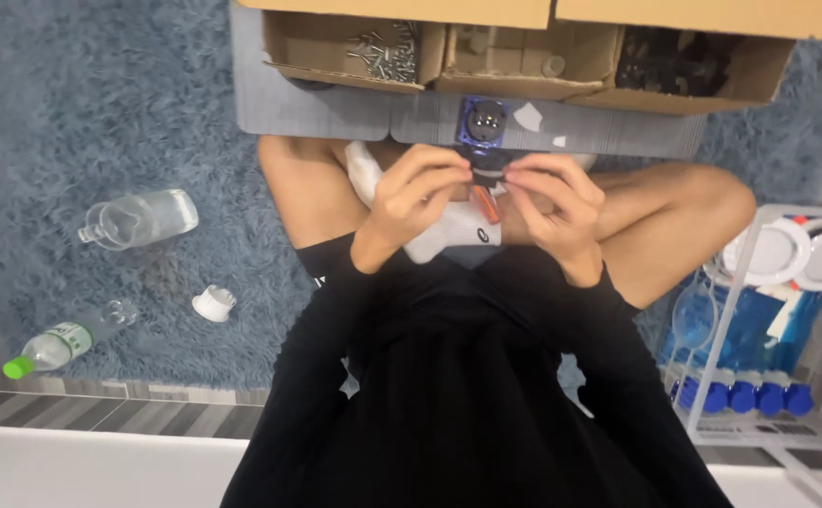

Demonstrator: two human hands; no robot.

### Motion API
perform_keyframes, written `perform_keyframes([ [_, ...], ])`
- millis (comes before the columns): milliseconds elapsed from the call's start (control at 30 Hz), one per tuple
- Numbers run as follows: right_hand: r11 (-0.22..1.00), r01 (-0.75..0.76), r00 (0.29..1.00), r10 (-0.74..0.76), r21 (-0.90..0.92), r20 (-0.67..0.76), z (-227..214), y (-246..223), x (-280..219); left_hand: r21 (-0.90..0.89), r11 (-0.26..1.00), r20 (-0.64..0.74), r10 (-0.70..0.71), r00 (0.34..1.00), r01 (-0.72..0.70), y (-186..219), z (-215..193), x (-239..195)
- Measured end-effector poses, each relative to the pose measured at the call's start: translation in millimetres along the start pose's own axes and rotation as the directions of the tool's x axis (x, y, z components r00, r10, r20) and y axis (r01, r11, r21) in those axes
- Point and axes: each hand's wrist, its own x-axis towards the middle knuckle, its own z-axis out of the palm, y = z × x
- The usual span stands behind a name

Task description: Assembling and adjusting small plastic hardware components using a screwdriver while sitting on the floor.

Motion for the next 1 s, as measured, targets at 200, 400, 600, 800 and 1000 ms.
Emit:
perform_keyframes([
  [200, 0.994, 0.099, 0.995, -0.098, 0.043, -0.025, 3, 12, 21, -0.024, 1.0, -0.017, 0.012, 1.0, -0.012, -12, 5, 18],
  [400, 0.987, 0.162, 0.985, -0.16, 0.018, -0.066, 16, 32, 31, 0.014, 1.0, -0.005, 0.02, 1.0, -0.02, -29, 7, 31],
  [600, 0.98, 0.195, 0.98, -0.194, 0.028, -0.05, 19, 44, 31, 0.03, 1.0, 0.018, 0.0, 1.0, 0.0, -42, 10, 21],
  [800, 0.983, 0.182, 0.983, -0.18, 0.031, -0.047, 21, 43, 31, 0.044, 0.999, 0.028, 0.008, 1.0, -0.009, -45, 11, 19],
  [1000, 0.985, 0.171, 0.985, -0.171, 0.014, -0.012, 20, 44, 30, 0.067, 0.998, 0.075, -0.019, 0.997, 0.014, -41, 7, 21],
])
